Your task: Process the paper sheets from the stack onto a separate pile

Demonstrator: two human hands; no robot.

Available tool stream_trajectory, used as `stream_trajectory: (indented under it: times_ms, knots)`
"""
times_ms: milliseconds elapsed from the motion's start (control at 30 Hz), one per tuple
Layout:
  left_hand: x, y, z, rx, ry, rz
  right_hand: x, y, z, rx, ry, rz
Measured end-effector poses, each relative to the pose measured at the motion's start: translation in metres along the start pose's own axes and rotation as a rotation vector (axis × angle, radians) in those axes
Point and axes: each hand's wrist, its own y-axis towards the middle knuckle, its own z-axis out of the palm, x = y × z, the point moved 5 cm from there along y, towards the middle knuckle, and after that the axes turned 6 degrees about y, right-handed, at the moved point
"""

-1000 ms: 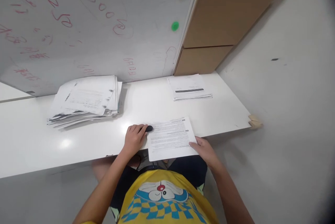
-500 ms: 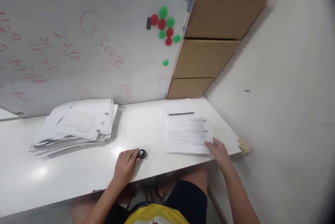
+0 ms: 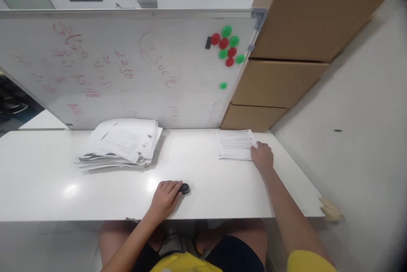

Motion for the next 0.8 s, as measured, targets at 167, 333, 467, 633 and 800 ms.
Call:
stream_trajectory:
  times_ms: [167,333,467,633,800]
  knots:
    - [-0.015,0.000,-0.009,0.052,-0.008,-0.010,-0.031,-0.042,-0.013,-0.237,0.169,0.081]
    - [-0.010,0.011,-0.023,0.213,0.008,-0.094,-0.058,-0.105,-0.029,-0.408,0.447,0.348]
    - [0.060,0.028,-0.057,0.206,0.161,-0.323,-0.048,-0.148,-0.033,-0.357,0.574,0.367]
    - [0.145,0.028,-0.087,0.266,0.433,-0.495,-0.024,-0.177,-0.031,-0.212,0.589,0.295]
    - [0.144,0.023,-0.094,0.333,0.519,-0.374,0.002,-0.200,-0.030,-0.174,0.637,0.289]
